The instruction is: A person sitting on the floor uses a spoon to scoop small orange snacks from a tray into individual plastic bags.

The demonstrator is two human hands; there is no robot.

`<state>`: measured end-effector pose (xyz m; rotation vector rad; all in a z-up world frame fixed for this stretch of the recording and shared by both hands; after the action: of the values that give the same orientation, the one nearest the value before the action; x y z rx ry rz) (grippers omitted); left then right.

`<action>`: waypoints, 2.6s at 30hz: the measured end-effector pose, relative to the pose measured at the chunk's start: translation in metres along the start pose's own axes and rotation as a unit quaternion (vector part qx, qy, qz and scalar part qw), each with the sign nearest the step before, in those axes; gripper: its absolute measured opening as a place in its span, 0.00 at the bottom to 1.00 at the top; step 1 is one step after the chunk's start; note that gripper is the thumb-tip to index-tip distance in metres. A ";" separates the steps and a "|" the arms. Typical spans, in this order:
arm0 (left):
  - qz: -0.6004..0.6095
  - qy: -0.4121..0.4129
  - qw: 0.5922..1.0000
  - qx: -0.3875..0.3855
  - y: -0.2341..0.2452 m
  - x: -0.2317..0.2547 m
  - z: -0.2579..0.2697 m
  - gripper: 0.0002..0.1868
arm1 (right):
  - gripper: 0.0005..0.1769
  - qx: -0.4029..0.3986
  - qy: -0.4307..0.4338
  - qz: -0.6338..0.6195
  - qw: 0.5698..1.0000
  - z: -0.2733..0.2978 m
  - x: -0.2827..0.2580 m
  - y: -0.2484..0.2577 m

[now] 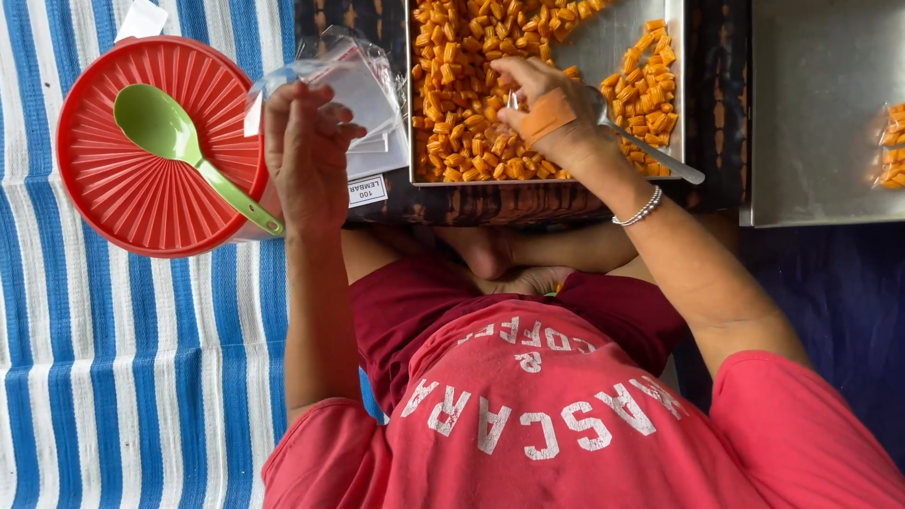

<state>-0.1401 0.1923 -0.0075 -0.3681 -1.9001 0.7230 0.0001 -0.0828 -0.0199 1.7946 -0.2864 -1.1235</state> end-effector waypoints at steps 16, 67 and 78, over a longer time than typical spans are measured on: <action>0.007 -0.007 0.991 0.131 0.038 0.009 0.066 0.05 | 0.18 0.045 0.061 -0.400 0.913 -0.109 -0.076 -0.073; -0.017 0.205 0.953 -0.221 -0.062 -0.011 0.030 0.43 | 0.18 -0.041 0.056 -0.384 0.921 0.049 -0.101 0.086; -0.204 0.201 0.946 -0.152 -0.129 -0.045 0.040 0.12 | 0.13 0.057 0.073 -0.225 0.970 0.105 -0.091 0.126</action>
<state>-0.1484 0.0548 0.0300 -0.2730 -1.6183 0.0655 -0.0981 -0.1539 0.1228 2.0956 0.1587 -1.2941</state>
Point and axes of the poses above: each hand's wrist, its own z-axis away from the middle knuckle, its own y-axis out of the back of the hand, x = y × z, the point moved 2 cm from there along -z, towards the middle knuckle, and after that the axes turned 1 degree about -y, right-handed, at the moved point
